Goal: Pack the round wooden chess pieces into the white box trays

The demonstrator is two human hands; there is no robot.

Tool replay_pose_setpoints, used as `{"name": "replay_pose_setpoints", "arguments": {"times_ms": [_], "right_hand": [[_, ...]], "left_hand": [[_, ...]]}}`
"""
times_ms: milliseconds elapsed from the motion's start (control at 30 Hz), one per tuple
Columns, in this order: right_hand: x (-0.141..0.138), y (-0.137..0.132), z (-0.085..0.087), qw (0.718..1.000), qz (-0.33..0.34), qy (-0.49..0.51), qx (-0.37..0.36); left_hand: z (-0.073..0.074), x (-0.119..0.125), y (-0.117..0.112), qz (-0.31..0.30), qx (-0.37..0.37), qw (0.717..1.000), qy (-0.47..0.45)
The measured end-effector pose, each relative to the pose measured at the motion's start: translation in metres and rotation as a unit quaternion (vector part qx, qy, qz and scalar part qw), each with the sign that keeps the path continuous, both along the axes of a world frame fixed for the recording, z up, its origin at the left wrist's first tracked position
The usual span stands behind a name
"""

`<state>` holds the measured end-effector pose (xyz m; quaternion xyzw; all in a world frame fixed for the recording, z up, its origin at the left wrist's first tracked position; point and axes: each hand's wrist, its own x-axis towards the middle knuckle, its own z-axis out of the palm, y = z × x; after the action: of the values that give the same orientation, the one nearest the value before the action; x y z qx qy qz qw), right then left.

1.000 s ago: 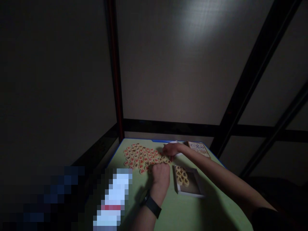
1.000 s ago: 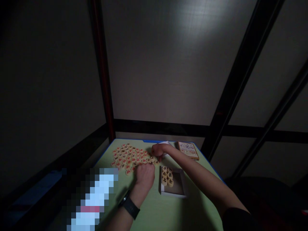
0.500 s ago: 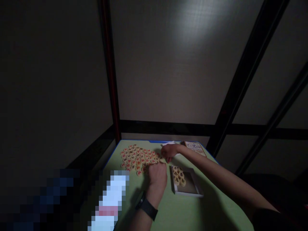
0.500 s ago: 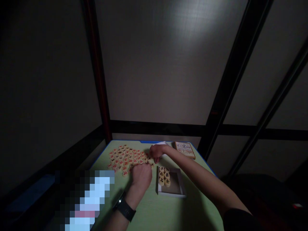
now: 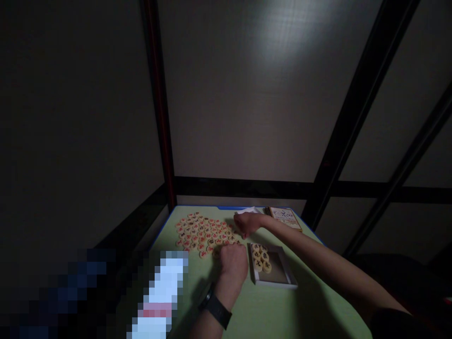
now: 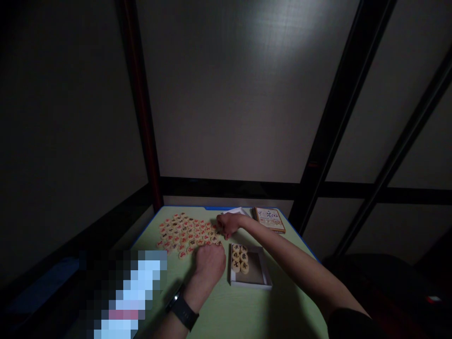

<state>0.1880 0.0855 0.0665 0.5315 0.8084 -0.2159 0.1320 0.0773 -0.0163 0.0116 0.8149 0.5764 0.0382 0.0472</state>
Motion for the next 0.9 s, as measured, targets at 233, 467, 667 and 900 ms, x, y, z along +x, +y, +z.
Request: {"name": "replay_pose_setpoints", "arguments": {"times_ms": [233,467,667,900], "right_hand": [[-0.005,0.003,-0.014,0.992,0.047,-0.034,0.113],[-0.004,0.001,-0.017,0.984,0.079,-0.058,0.152],[0.0,-0.003,-0.014,0.981,0.079,-0.081,0.158],[-0.003,-0.01,-0.009,0.979,0.093,-0.081,0.16]], "left_hand": [[0.004,0.004,-0.008,-0.044,-0.027,0.999,-0.008],[0.003,0.003,-0.008,-0.031,-0.016,0.999,0.002],[0.002,-0.001,-0.002,0.01,0.003,1.0,0.003],[-0.002,-0.003,0.004,0.027,0.02,0.999,0.014]]}}
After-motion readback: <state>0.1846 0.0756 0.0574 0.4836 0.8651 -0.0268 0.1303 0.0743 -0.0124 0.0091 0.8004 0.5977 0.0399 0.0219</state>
